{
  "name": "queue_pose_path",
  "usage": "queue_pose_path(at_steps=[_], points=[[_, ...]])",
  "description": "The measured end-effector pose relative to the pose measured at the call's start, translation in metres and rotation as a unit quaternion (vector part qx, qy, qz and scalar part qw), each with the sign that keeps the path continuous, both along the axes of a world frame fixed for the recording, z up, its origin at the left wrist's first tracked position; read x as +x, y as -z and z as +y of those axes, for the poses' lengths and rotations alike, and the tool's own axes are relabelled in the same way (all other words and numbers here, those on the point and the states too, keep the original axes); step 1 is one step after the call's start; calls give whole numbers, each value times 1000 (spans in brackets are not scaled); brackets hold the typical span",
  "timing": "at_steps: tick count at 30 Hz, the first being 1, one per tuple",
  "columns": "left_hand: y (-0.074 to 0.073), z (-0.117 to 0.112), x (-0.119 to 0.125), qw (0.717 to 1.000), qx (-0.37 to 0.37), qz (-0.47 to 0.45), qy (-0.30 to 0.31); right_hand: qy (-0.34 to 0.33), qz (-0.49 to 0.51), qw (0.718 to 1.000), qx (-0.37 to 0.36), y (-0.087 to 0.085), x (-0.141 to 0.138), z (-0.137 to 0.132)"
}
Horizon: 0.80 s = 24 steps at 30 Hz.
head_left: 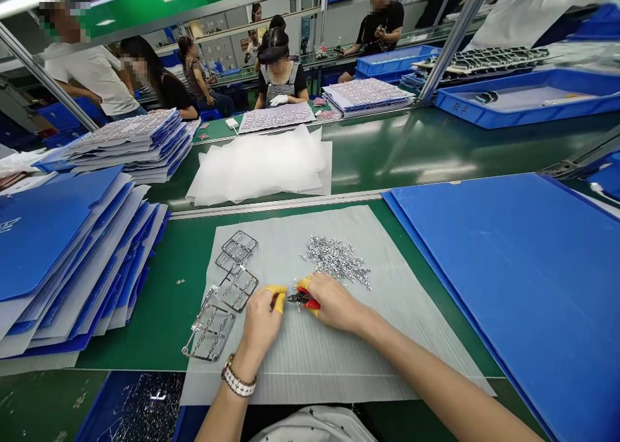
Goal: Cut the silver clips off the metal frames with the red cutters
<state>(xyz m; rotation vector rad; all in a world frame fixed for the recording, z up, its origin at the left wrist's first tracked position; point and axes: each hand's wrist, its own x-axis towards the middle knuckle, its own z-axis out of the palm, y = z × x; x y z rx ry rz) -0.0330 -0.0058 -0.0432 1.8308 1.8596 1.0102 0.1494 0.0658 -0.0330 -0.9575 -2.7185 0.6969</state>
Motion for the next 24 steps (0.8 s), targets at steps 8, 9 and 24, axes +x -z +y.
queue_pose_path(at_steps=[8,9,24], points=[[-5,36,6,987,10,69,142,-61,6,997,41,-7,8,-3],[-5,37,5,986,3,76,148,-67,3,997,45,-6,8,-3],[-1,48,-2,990,-26,-133,45,-13,59,998,30,9,5,6]])
